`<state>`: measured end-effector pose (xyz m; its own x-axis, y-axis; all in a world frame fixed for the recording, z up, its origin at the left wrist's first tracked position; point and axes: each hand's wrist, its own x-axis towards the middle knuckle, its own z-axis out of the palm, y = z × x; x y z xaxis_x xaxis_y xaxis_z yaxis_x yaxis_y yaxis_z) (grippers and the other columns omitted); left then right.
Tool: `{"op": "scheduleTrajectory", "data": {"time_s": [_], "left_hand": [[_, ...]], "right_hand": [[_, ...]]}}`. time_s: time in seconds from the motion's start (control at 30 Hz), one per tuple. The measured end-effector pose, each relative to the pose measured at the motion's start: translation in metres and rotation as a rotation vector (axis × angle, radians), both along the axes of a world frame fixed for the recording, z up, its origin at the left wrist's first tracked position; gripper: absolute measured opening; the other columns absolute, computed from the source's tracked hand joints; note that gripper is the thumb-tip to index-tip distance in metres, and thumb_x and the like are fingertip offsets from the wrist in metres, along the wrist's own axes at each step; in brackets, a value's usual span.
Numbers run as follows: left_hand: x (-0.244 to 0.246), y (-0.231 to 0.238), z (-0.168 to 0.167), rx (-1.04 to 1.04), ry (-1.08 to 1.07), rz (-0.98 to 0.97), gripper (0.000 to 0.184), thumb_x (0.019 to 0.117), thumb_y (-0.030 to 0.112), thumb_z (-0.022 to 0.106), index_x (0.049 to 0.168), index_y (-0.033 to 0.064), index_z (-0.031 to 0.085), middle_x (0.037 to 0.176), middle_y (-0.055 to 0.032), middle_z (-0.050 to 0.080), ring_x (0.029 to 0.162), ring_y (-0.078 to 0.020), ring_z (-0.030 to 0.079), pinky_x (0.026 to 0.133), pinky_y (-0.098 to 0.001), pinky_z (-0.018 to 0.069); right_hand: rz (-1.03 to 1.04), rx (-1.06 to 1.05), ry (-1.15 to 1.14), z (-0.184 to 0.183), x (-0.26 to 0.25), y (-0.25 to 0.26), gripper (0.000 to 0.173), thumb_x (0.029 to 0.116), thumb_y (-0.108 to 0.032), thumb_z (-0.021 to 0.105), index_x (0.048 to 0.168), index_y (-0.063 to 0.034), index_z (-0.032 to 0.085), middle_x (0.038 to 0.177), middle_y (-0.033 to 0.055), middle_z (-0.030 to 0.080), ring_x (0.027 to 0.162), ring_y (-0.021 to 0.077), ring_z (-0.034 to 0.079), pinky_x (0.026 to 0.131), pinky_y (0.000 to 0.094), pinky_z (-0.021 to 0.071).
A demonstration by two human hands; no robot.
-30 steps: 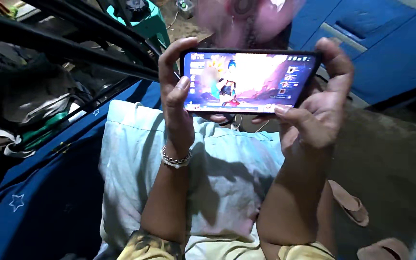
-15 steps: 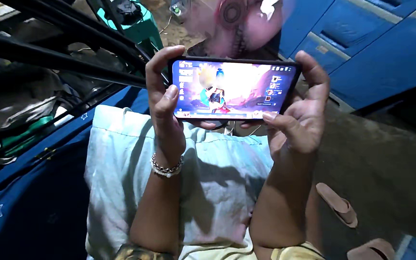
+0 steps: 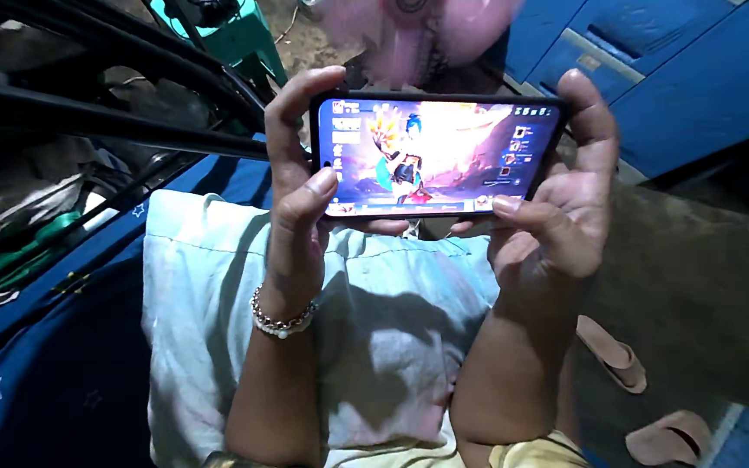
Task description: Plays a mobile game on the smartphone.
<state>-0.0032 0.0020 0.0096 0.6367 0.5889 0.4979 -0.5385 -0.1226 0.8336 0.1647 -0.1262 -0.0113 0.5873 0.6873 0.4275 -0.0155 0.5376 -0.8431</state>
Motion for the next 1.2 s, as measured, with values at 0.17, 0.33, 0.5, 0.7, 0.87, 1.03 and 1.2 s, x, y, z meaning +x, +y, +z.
{"op": "scheduleTrajectory", "data": {"time_s": [0.17,0.33,0.5,0.7,0.87,1.03,1.2], "left_hand": [[0.006,0.000,-0.003,-0.035,-0.008,-0.126,0.064,0.0930,0.014,0.051,0.152,0.0182,0.027,0.140,-0.0085,0.046,0.110,-0.0218,0.065,0.063,-0.0381,0.0648],[0.012,0.000,-0.004,0.002,0.008,-0.052,0.055,0.0971,0.019,0.052,0.148,0.0183,0.032,0.137,-0.0054,0.048,0.109,-0.0182,0.066,0.063,-0.0354,0.0655],[0.013,0.001,-0.004,0.043,0.014,0.031,0.052,0.0959,0.014,0.051,0.146,0.0174,0.036,0.135,-0.0042,0.051,0.109,-0.0165,0.066,0.061,-0.0331,0.0653],[0.014,0.001,-0.004,0.083,0.001,0.081,0.055,0.0930,0.010,0.050,0.145,0.0159,0.036,0.134,-0.0028,0.051,0.110,-0.0153,0.065,0.069,-0.0316,0.0654],[0.013,0.002,-0.004,0.090,-0.006,0.129,0.051,0.0938,0.012,0.052,0.142,0.0171,0.038,0.133,-0.0007,0.052,0.108,-0.0141,0.066,0.068,-0.0305,0.0650],[0.013,0.002,-0.004,0.081,-0.031,0.141,0.048,0.0954,0.015,0.052,0.142,0.0168,0.040,0.131,-0.0006,0.053,0.108,-0.0138,0.065,0.070,-0.0301,0.0645],[0.013,0.002,-0.005,0.111,-0.047,0.146,0.047,0.0957,0.016,0.051,0.141,0.0155,0.040,0.131,-0.0002,0.053,0.108,-0.0124,0.065,0.073,-0.0280,0.0639]], "right_hand": [[-0.016,0.001,-0.004,-0.004,0.012,-0.004,0.076,0.0828,0.004,0.049,0.154,-0.0146,0.028,0.137,0.0065,0.053,0.090,0.0172,0.071,0.052,0.0318,0.0626],[-0.012,0.009,0.009,-0.003,0.014,-0.006,0.078,0.0816,0.004,0.051,0.153,-0.0137,0.028,0.136,0.0072,0.053,0.093,0.0179,0.071,0.054,0.0331,0.0639],[0.008,-0.005,0.007,-0.001,0.009,-0.008,0.079,0.0823,0.004,0.054,0.154,-0.0150,0.027,0.135,0.0078,0.053,0.094,0.0188,0.071,0.055,0.0337,0.0644],[0.006,-0.003,-0.013,0.001,0.006,-0.010,0.077,0.0837,0.004,0.054,0.154,-0.0143,0.027,0.138,0.0077,0.051,0.096,0.0187,0.071,0.055,0.0340,0.0648],[0.038,0.010,-0.004,0.001,0.004,-0.008,0.078,0.0841,0.001,0.057,0.153,-0.0154,0.026,0.136,0.0074,0.054,0.095,0.0192,0.072,0.056,0.0342,0.0649],[0.051,0.020,0.006,0.001,0.003,-0.007,0.077,0.0845,0.003,0.056,0.153,-0.0158,0.026,0.136,0.0081,0.053,0.094,0.0200,0.072,0.056,0.0345,0.0650],[0.055,0.019,0.017,0.000,0.003,-0.006,0.076,0.0847,0.005,0.053,0.152,-0.0160,0.026,0.134,0.0088,0.055,0.092,0.0203,0.072,0.056,0.0346,0.0651]]}}
